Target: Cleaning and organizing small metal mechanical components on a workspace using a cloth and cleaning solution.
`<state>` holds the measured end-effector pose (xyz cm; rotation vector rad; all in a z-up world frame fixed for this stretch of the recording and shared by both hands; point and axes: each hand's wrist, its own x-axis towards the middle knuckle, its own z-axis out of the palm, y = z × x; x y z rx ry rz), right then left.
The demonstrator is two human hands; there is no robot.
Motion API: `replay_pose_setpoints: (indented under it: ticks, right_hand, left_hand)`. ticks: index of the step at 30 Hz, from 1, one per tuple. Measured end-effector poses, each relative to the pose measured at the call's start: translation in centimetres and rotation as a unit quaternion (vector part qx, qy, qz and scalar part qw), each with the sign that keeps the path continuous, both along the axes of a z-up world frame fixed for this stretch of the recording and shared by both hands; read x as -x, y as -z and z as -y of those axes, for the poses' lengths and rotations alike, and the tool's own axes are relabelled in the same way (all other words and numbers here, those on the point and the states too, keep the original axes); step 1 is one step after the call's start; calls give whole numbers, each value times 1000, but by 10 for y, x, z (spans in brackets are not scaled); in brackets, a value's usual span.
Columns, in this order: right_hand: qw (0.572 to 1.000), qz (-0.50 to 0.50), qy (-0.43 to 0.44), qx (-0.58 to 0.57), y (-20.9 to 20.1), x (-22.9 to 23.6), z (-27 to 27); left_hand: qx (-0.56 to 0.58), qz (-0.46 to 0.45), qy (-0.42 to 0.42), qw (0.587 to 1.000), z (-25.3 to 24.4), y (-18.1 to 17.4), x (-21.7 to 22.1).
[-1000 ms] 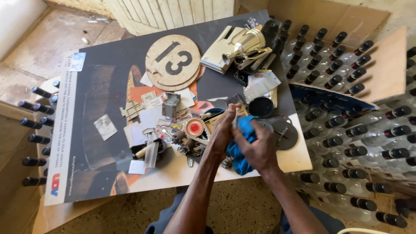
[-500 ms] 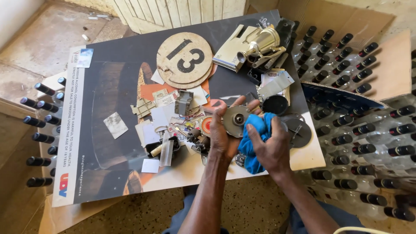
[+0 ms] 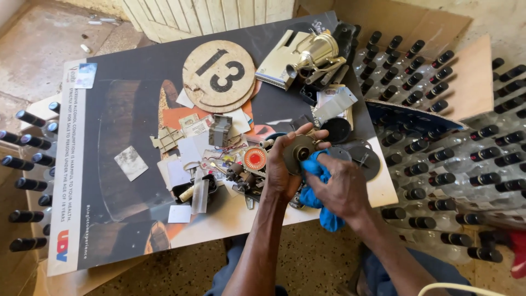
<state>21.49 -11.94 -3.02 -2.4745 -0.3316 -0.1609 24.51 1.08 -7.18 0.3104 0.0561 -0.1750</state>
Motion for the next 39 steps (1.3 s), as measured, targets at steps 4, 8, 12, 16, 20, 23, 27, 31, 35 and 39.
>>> replay_pose_setpoints:
  ticks: [4, 8, 12, 16, 20, 23, 27, 31, 35, 39]
  right_hand:
    - [996, -2, 54, -65, -14, -12, 29]
    - [990, 7, 106, -90, -34, -11, 34]
    - [996, 45, 59, 41, -23, -8, 26]
    - [993, -91, 51, -57, 1, 19, 27]
    - [977, -110, 115, -143, -3, 10, 42]
    - [984, -121, 117, -64, -20, 19, 32]
    - [998, -48, 29, 39, -2, 24, 16]
    - [1000, -11, 10, 10, -13, 6, 23]
    - [1000, -9, -18, 6, -25, 1, 23]
    - [997, -70, -26, 2, -45, -1, 31]
  left_hand:
    - [26, -31, 37, 999, 3, -3, -2]
    - [30, -67, 50, 996, 12, -1, -3]
    - [20, -84, 78, 993, 32, 39, -15]
    - [34, -64, 51, 996, 18, -14, -3]
    - [-3, -51, 55, 997, 24, -6, -6]
    - [-19, -57, 58, 997, 31, 3, -6]
    - [-49, -61, 56, 995, 30, 1, -8]
    - [-40, -44, 37, 998, 28, -3, -12]
    - [-67, -37, 26, 997, 23, 5, -14]
    - [-74, -31, 26, 996, 13, 0, -16]
